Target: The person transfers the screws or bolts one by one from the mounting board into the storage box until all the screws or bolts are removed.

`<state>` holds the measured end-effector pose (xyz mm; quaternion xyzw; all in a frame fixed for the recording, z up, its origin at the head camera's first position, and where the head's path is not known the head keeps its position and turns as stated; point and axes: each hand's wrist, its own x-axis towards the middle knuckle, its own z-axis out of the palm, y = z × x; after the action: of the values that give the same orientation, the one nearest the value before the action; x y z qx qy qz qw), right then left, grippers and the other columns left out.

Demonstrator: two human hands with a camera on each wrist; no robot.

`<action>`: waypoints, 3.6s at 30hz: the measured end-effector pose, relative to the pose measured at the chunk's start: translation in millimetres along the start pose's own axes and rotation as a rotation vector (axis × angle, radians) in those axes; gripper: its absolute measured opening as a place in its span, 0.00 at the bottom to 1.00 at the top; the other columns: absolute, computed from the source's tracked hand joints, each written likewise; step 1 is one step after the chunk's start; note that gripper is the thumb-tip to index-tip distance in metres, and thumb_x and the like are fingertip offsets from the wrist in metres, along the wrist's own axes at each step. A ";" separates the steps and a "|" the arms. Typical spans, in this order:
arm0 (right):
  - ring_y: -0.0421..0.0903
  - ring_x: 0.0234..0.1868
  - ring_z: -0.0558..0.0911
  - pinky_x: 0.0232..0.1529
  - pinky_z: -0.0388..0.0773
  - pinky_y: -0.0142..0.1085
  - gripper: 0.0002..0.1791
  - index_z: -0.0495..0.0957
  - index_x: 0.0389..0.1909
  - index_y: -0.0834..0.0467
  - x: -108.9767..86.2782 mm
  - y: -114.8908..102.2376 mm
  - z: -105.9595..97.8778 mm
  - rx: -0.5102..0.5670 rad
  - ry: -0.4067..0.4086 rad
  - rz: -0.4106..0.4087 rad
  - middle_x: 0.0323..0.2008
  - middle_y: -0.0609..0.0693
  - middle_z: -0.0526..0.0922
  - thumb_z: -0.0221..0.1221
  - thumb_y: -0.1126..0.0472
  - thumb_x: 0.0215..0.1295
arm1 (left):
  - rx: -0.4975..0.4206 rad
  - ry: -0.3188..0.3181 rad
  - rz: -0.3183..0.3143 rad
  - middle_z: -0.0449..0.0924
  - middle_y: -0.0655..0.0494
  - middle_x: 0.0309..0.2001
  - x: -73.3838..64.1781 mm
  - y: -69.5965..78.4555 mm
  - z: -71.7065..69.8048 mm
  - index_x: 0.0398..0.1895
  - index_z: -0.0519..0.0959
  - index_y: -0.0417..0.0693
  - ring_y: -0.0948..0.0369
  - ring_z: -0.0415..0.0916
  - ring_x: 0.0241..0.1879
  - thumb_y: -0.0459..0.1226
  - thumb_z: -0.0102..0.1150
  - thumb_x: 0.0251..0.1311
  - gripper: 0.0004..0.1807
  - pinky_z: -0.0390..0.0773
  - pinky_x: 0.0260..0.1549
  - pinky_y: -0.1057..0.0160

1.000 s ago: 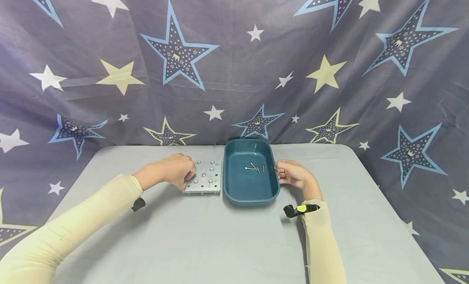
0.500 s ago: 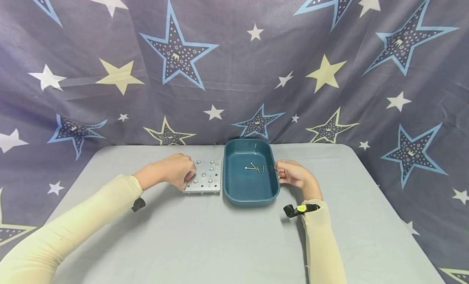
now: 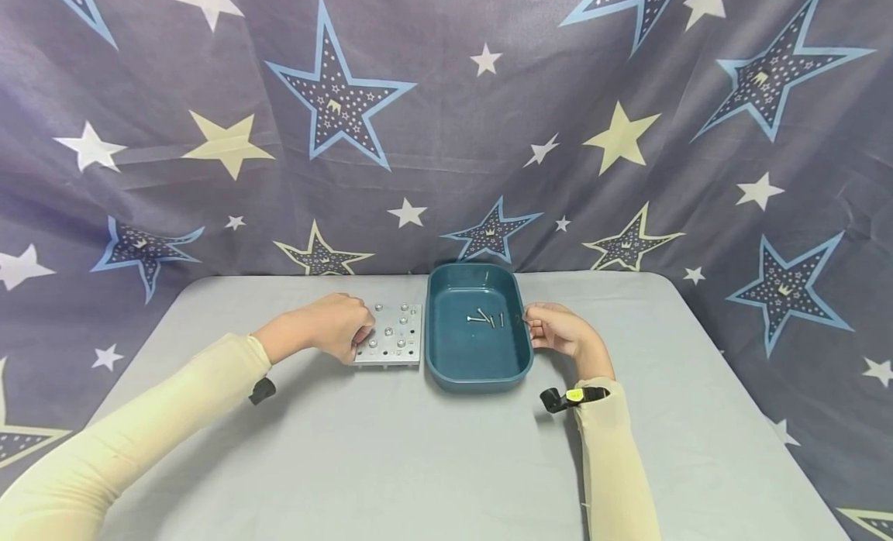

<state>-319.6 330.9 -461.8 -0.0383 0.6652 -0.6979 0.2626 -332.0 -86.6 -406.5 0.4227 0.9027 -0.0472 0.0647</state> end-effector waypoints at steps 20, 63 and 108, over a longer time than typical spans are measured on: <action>0.36 0.31 0.80 0.35 0.81 0.31 0.15 0.75 0.34 0.52 0.8 0.2 0.1 -0.002 -0.005 -0.004 0.27 0.41 0.81 0.40 0.67 0.75 | -0.147 -0.016 -0.008 0.73 0.65 0.19 1.4 1.8 4.7 0.19 0.74 0.52 0.64 0.67 0.23 0.31 0.72 0.33 0.14 0.70 0.27 0.66; 0.37 0.34 0.83 0.38 0.82 0.33 0.15 0.74 0.31 0.52 1.7 0.8 -1.4 0.008 -0.016 -0.011 0.29 0.41 0.83 0.41 0.67 0.73 | -0.185 0.030 -0.006 0.72 0.64 0.20 -6.7 3.1 -0.5 0.18 0.73 0.51 0.65 0.67 0.23 0.27 0.68 0.33 0.14 0.70 0.27 0.67; 0.36 0.33 0.82 0.38 0.82 0.32 0.15 0.74 0.32 0.52 1.8 0.9 -1.4 -0.017 -0.019 -0.010 0.29 0.41 0.83 0.41 0.66 0.73 | -0.040 0.186 0.085 0.67 0.66 0.16 -4.6 -2.8 -2.2 0.17 0.67 0.55 0.66 0.62 0.19 0.37 0.67 0.48 0.15 0.72 0.27 0.63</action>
<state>-321.4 331.5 -463.4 -0.0505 0.6683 -0.6932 0.2652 -331.4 -91.5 -403.5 0.4616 0.8869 0.0132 -0.0091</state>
